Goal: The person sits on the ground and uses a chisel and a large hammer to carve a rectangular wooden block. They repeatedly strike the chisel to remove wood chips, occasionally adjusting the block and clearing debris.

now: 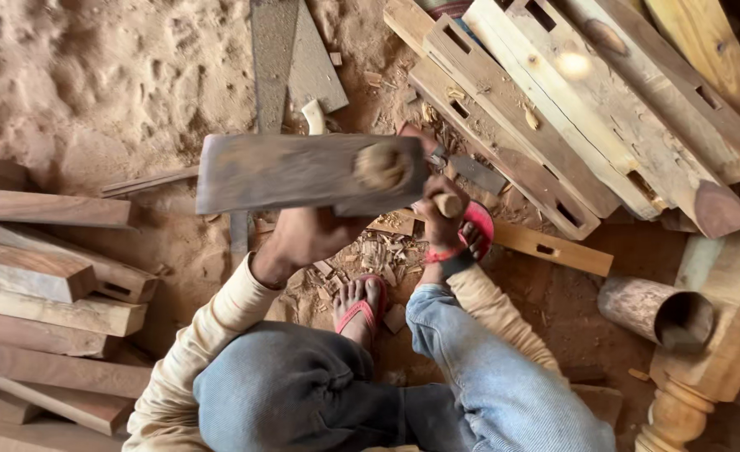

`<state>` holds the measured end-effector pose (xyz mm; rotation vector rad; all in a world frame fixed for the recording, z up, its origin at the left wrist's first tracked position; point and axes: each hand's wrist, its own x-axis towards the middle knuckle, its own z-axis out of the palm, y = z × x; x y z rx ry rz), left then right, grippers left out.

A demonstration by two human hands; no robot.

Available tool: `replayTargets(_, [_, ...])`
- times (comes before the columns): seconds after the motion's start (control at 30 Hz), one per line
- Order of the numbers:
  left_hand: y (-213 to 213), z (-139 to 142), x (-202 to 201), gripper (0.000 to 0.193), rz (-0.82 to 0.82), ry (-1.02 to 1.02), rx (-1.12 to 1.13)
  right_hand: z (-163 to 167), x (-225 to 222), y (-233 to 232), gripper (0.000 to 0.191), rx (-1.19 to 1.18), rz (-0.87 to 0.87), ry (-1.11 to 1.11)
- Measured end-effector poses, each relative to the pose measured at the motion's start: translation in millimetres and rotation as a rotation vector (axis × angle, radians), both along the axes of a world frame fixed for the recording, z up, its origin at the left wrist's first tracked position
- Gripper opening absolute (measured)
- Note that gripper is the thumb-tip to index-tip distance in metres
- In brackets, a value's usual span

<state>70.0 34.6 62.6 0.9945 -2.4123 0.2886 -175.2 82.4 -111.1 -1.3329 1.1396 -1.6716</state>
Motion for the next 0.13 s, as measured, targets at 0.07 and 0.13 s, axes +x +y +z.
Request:
replayTargets(0.07, [0.0, -14.9, -0.6, 0.047, 0.086, -0.254, -0.419, 26.5, 0.5, -0.6, 0.015, -0.022, 0.101, -0.331])
replayTargets(0.13, [8.0, -25.4, -6.3, 0.051, 0.13, -0.381, -0.59, 59.2, -29.2, -4.1, 0.019, -0.055, 0.189, -0.359])
